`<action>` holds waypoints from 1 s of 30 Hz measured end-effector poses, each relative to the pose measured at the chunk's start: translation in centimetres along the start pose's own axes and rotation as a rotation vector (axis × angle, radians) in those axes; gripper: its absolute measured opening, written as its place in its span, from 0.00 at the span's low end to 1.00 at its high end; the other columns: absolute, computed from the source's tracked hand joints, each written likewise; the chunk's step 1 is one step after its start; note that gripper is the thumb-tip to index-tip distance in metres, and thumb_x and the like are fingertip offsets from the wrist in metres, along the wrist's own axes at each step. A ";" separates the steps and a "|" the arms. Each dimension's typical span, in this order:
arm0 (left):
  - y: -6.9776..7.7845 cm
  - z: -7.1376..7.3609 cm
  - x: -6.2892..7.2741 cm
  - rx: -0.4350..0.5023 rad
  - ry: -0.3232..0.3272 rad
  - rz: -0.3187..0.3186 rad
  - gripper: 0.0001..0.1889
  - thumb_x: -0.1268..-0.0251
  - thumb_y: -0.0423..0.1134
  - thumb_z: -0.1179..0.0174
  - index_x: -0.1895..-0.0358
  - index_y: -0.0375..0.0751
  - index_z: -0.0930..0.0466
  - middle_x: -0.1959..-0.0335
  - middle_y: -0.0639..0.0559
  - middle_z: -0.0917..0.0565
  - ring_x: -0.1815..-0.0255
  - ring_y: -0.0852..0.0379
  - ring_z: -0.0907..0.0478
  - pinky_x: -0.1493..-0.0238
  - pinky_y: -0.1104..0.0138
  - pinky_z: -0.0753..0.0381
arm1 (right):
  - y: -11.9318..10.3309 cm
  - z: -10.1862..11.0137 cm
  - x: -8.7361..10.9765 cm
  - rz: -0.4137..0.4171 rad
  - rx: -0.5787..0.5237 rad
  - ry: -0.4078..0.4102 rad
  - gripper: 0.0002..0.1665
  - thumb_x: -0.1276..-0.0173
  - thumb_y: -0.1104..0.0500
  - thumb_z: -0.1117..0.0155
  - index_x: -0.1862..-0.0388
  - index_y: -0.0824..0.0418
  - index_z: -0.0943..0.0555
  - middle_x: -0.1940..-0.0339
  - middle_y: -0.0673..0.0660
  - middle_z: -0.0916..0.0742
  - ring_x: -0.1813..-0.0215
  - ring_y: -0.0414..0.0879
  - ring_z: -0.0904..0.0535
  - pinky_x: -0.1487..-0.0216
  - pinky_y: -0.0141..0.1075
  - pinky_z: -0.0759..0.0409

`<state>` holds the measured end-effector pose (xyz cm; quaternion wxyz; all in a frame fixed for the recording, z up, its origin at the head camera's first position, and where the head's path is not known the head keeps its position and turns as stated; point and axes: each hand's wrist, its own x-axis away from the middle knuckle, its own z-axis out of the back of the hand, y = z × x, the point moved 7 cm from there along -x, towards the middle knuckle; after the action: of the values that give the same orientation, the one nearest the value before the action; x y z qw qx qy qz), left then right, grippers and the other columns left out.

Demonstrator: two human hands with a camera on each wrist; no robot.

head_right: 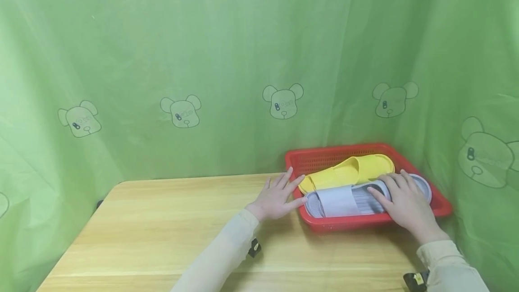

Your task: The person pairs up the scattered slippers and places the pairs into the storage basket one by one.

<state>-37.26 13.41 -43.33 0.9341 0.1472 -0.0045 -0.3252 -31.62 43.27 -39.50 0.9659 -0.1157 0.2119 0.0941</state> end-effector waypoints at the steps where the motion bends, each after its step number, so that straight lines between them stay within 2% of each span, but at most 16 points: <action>1: 0.0 0.0 0.0 0.002 -0.001 0.000 0.38 0.35 0.76 0.71 0.24 0.75 0.68 0.19 0.57 0.68 0.18 0.49 0.57 0.22 0.40 0.59 | 0.0 0.0 0.0 0.000 -0.003 0.005 0.29 0.28 0.44 0.43 0.41 0.65 0.28 0.40 0.74 0.26 0.31 0.78 0.44 0.26 0.67 0.59; 5: 0.0 -0.1 0.1 0.008 0.002 0.002 0.38 0.35 0.76 0.72 0.25 0.76 0.69 0.19 0.58 0.68 0.18 0.49 0.57 0.22 0.40 0.59 | 0.0 0.1 0.0 -0.001 -0.012 0.025 0.28 0.29 0.45 0.43 0.43 0.66 0.27 0.42 0.73 0.25 0.33 0.78 0.42 0.29 0.68 0.54; 20: -0.1 -0.2 -0.1 0.029 0.020 -0.002 0.38 0.34 0.76 0.71 0.24 0.75 0.67 0.19 0.58 0.69 0.18 0.49 0.57 0.23 0.39 0.59 | -0.3 0.4 -0.1 -0.036 0.012 0.033 0.25 0.27 0.44 0.45 0.44 0.63 0.24 0.42 0.73 0.23 0.35 0.77 0.39 0.31 0.68 0.49; 30: -0.2 -0.4 -0.1 0.026 0.017 0.003 0.37 0.35 0.76 0.71 0.24 0.76 0.68 0.19 0.59 0.68 0.18 0.49 0.57 0.23 0.39 0.58 | -0.1 0.2 -0.1 -0.028 -0.010 0.002 0.27 0.29 0.42 0.43 0.45 0.63 0.24 0.43 0.74 0.22 0.37 0.76 0.37 0.33 0.69 0.48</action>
<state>-37.40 13.47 -43.74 0.9326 0.1621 -0.0010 -0.3224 -31.59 43.19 -39.25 0.9662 -0.1237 0.2109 0.0814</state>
